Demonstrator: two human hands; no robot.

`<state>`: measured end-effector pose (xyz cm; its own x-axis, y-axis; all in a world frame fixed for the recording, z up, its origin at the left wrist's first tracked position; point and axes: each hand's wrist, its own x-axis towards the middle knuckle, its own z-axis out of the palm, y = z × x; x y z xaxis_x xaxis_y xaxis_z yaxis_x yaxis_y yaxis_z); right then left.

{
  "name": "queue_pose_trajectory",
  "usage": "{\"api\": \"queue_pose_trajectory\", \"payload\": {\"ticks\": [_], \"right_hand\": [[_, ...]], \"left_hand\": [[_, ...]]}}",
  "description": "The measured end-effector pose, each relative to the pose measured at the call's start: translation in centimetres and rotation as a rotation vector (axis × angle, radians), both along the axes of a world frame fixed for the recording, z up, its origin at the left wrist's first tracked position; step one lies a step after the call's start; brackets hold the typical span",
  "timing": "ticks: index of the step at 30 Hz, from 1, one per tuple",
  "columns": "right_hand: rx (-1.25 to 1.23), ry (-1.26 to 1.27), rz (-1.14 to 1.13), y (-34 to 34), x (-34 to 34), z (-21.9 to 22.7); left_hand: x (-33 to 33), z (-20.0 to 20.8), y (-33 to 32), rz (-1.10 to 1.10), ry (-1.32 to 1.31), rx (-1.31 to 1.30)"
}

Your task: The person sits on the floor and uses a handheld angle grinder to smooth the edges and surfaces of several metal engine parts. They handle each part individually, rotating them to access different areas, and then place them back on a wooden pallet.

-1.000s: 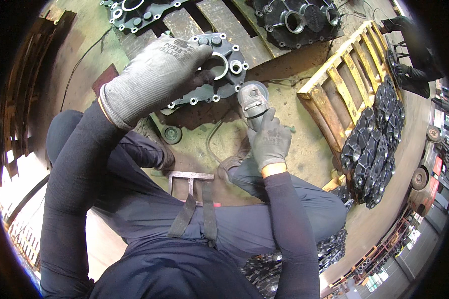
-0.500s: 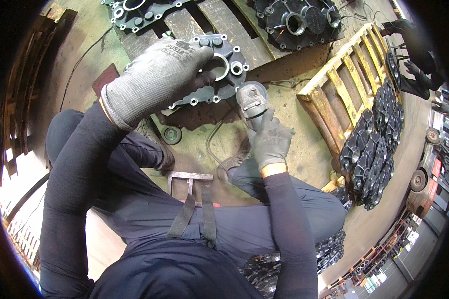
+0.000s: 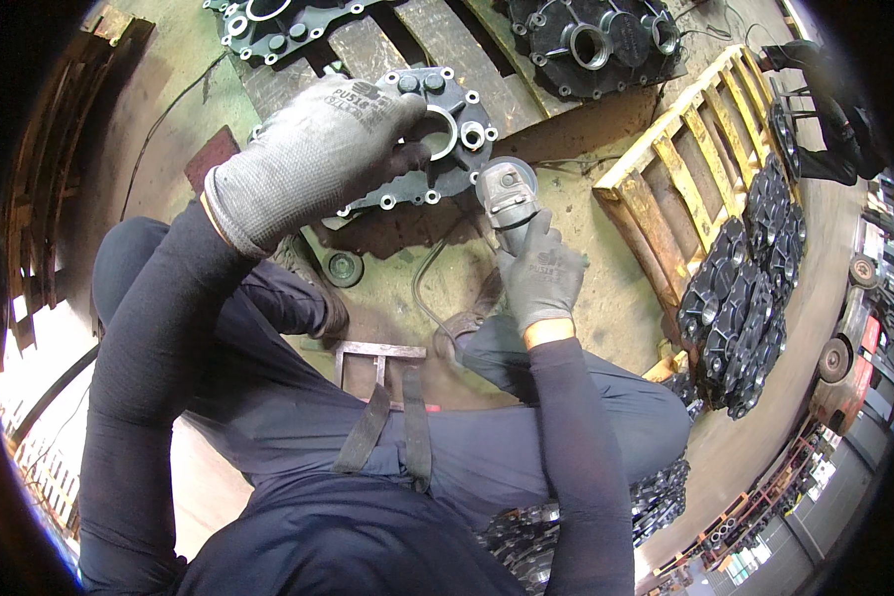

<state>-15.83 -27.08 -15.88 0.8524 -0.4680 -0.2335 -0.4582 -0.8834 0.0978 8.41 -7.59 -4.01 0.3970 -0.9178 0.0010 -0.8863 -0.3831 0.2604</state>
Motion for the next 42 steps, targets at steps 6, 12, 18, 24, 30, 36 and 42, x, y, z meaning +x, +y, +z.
{"api": "queue_pose_trajectory", "payload": {"ticks": [6, 12, 18, 24, 30, 36, 42], "right_hand": [[0.031, -0.030, -0.016, -0.1, -0.3, 0.2], [0.107, -0.199, -0.143, -1.5, -0.6, 2.0], [0.761, -0.703, -0.531, -4.8, 0.7, 6.5], [1.035, -0.997, -0.755, -5.2, 1.1, 11.7], [1.124, -0.926, -0.755, -4.6, 0.4, 10.9], [1.226, -0.842, -0.704, -3.2, 0.4, 8.6], [1.207, -0.859, -0.672, -3.3, 0.4, 8.9]], "left_hand": [[0.1, -0.4, -0.2, -0.002, 0.013, 0.023], [-1.8, -3.1, -2.0, -0.041, 0.078, 0.217], [-9.1, -13.5, -4.3, -0.026, 0.258, 0.075], [-13.0, -20.5, -6.7, 0.051, -0.017, 0.182], [-14.2, -22.9, -6.1, 0.027, -0.014, 0.288], [-14.9, -25.1, -2.1, 0.025, -0.174, 0.395], [-15.3, -20.6, 0.1, 0.009, -0.113, 0.173]]}}
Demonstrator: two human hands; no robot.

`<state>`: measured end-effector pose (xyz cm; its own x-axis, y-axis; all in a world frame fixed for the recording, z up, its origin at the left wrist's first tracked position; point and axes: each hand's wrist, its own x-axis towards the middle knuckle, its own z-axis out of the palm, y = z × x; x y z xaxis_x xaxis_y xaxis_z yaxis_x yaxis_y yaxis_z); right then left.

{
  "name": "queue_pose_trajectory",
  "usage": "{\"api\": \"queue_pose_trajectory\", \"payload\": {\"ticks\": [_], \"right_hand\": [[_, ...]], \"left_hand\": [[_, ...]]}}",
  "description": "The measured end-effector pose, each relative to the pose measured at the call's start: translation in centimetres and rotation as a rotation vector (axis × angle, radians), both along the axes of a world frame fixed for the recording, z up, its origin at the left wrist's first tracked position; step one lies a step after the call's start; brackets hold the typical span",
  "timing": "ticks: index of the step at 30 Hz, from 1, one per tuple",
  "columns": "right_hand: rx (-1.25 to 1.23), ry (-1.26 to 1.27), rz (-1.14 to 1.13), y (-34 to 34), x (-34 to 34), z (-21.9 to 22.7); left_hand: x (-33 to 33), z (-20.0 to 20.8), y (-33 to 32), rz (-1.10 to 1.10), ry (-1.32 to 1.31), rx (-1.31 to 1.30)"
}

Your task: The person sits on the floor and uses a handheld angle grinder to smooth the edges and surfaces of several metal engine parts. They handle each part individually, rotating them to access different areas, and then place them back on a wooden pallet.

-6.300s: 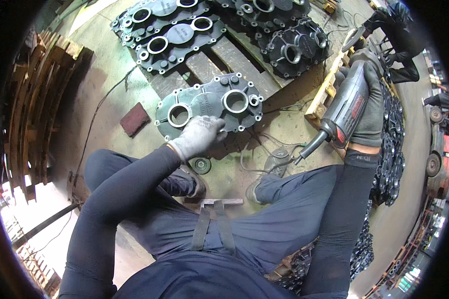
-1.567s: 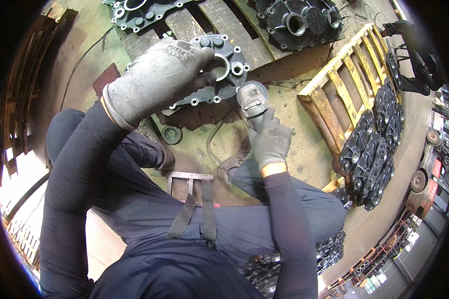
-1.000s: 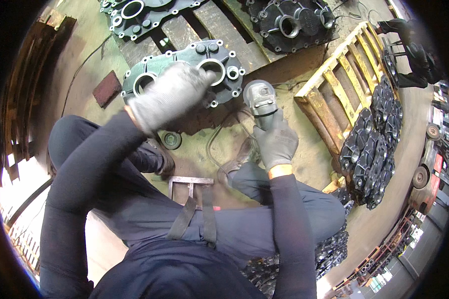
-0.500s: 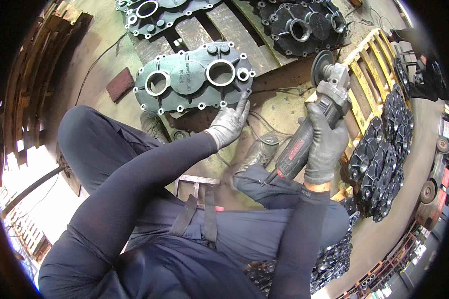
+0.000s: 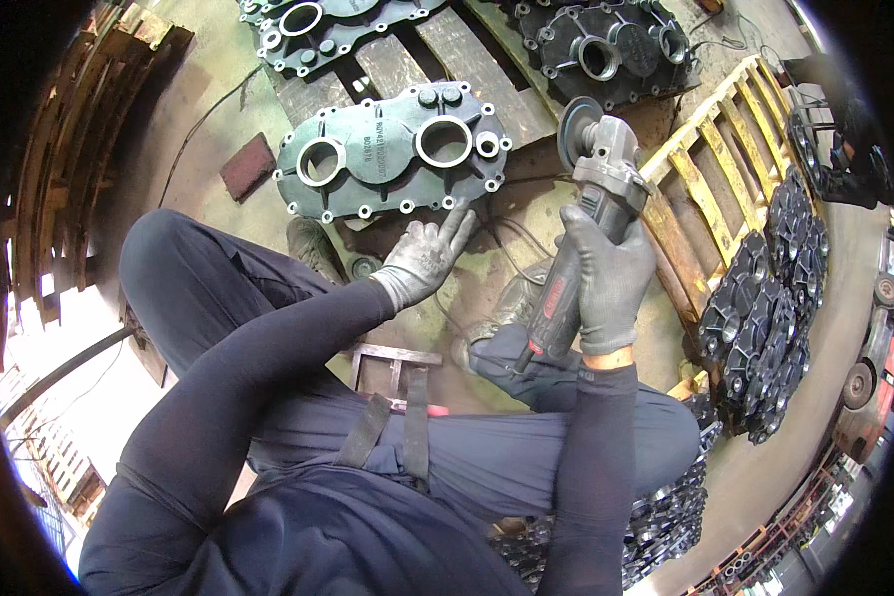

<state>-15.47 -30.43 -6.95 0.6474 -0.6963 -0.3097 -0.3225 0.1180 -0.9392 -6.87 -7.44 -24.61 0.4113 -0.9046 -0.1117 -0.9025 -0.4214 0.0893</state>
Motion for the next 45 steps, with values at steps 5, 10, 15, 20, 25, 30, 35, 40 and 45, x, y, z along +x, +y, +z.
{"api": "queue_pose_trajectory", "payload": {"ticks": [5, 10, 15, 20, 25, 30, 35, 40, 45], "right_hand": [[0.016, 0.017, -0.009, 0.9, 0.7, 1.1], [0.019, -0.001, 0.070, 1.4, 0.5, -0.8], [-0.094, 0.032, 0.157, 1.9, 0.3, -2.2], [-0.601, 0.368, 0.347, 3.5, 1.2, -1.9], [-1.062, 0.543, 0.668, 3.9, 0.3, -5.7], [-1.108, 0.631, 0.800, 4.3, -1.0, -7.4], [-1.145, 0.657, 0.830, 5.0, -0.7, -7.7], [-1.175, 0.639, 0.865, 5.9, -0.4, -8.1], [-1.097, 0.587, 0.801, 6.3, -0.8, -8.5]], "left_hand": [[-0.6, -0.7, 0.6, 0.075, 0.073, 0.177], [0.0, -2.8, 2.9, 0.002, -0.052, 0.152], [-0.7, -2.5, 3.5, -0.005, -0.091, 0.138], [0.3, -0.8, 2.7, -0.017, -0.006, 0.056], [0.2, 2.2, 2.3, 0.025, 0.114, 0.317], [3.7, 10.2, 3.6, -0.166, 0.342, 0.358], [11.3, 19.3, 5.7, -0.036, 0.194, 0.187], [17.3, 25.2, 7.5, 0.290, 0.186, -0.021], [19.4, 24.2, 8.8, 0.336, 0.169, -0.026]]}}
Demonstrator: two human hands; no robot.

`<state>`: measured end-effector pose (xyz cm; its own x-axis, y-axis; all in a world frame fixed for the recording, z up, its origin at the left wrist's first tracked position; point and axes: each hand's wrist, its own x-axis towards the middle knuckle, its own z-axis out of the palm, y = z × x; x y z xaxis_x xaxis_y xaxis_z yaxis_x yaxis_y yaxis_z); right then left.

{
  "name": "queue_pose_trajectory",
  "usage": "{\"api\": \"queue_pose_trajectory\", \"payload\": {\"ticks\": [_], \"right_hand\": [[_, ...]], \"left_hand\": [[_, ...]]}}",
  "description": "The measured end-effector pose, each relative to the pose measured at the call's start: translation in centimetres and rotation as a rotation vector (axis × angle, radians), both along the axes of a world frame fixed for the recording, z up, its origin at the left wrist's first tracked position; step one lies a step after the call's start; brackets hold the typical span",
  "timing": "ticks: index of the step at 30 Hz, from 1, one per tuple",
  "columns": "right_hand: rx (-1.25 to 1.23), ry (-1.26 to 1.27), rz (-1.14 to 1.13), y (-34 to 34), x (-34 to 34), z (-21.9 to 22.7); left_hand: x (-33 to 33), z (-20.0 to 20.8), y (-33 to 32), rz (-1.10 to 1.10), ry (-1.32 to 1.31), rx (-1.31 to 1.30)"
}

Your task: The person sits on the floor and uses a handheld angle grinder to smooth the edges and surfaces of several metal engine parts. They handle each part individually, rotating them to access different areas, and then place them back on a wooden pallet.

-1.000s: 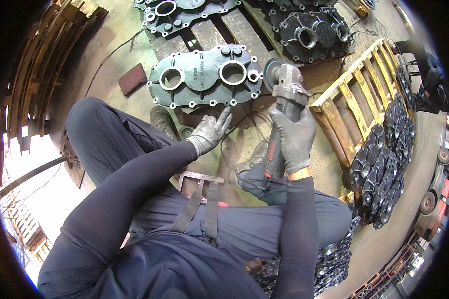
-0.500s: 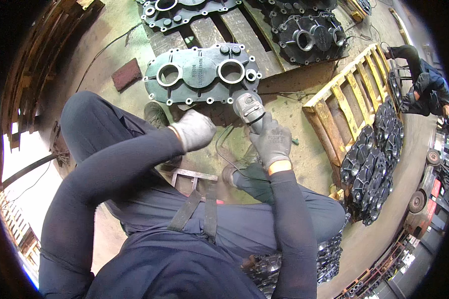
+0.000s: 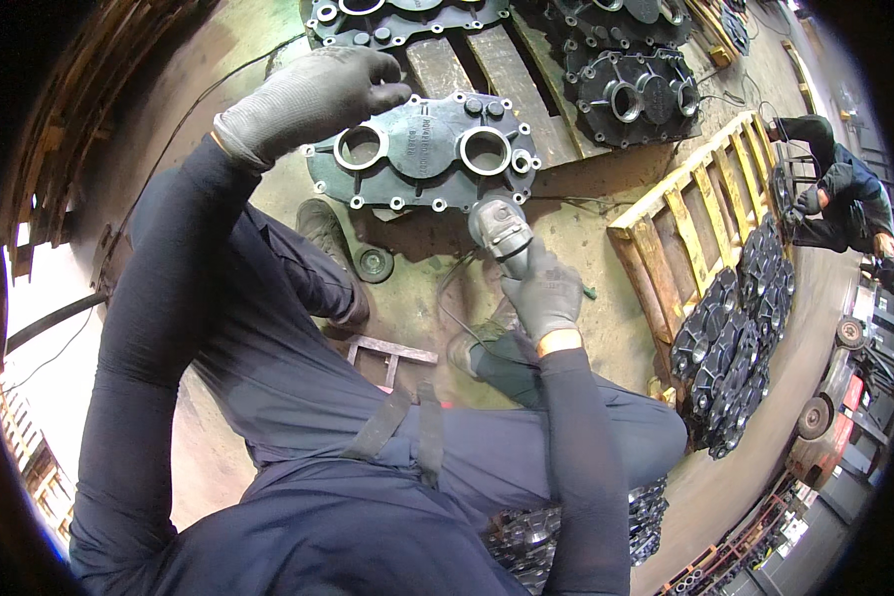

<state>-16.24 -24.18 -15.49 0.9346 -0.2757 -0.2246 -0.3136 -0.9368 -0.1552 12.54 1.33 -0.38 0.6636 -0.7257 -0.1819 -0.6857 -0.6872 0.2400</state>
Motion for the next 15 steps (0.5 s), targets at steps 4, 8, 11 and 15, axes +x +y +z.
{"api": "queue_pose_trajectory", "payload": {"ticks": [4, 8, 11, 15], "right_hand": [[-0.025, 0.022, -0.036, -0.3, 0.2, 0.6], [0.009, 0.052, -0.011, 0.4, 1.0, 1.3], [0.035, 0.017, 0.024, 1.0, 0.7, 1.6], [0.063, -0.010, 0.018, 2.0, 0.7, 2.2]], "left_hand": [[-0.2, -1.1, 0.3, 0.011, -0.061, -0.070], [-0.2, -0.3, -0.7, 0.002, -0.020, -0.083], [-0.1, 0.1, -0.6, 0.021, 0.005, -0.084], [0.0, -0.9, 0.2, 0.009, -0.041, -0.150]]}}
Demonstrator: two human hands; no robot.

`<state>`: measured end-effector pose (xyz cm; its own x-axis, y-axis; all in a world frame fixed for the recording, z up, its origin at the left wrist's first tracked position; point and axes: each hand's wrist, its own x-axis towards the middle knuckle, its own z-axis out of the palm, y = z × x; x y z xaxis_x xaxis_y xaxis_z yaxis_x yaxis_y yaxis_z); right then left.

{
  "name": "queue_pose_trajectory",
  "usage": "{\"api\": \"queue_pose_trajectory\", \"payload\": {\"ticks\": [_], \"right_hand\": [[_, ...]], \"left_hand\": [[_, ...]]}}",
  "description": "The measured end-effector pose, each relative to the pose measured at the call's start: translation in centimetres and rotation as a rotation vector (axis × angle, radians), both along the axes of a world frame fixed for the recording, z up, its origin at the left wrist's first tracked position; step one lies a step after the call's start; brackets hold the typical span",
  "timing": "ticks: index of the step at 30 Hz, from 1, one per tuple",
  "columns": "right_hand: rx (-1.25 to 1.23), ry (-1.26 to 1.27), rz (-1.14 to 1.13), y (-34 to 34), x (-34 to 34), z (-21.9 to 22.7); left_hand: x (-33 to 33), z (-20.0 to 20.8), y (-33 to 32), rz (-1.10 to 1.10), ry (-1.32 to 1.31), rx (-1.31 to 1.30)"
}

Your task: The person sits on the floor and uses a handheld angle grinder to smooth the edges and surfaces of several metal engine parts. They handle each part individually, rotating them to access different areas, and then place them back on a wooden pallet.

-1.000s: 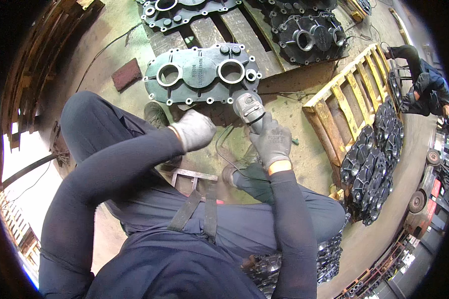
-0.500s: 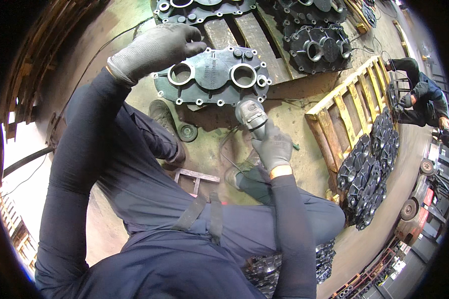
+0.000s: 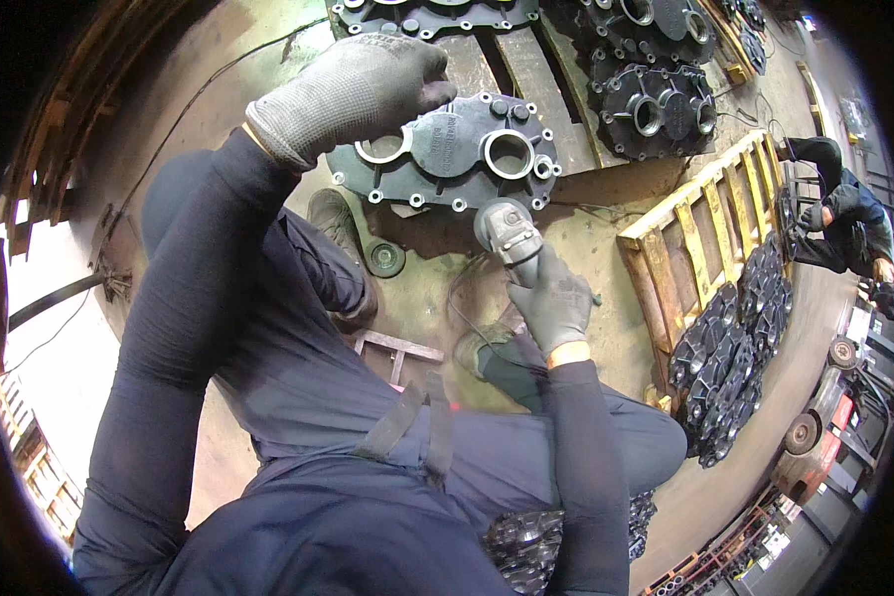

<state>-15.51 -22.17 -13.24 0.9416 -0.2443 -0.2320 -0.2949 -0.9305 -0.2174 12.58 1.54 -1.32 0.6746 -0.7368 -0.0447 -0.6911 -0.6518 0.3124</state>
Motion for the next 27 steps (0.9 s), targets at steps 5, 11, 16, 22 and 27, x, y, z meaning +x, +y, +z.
{"api": "queue_pose_trajectory", "payload": {"ticks": [5, 11, 16, 22, 27], "right_hand": [[0.067, 0.062, 0.022, 2.2, 1.2, 0.2], [0.098, 0.120, 0.040, 3.1, 1.5, 0.3], [0.116, 0.094, 0.008, 4.0, 2.3, 0.2], [0.124, 0.166, -0.011, 3.8, 2.0, 0.7], [0.106, 0.118, 0.011, 3.6, 2.7, -0.4]], "left_hand": [[0.1, 0.1, 0.5, 0.005, -0.006, 0.004], [0.3, 0.7, 0.7, 0.016, -0.003, 0.005], [0.6, 0.8, 0.8, -0.019, -0.033, 0.016], [0.1, 0.7, 0.6, 0.018, -0.017, 0.033], [0.2, 0.0, 1.0, -0.033, -0.059, -0.018]]}}
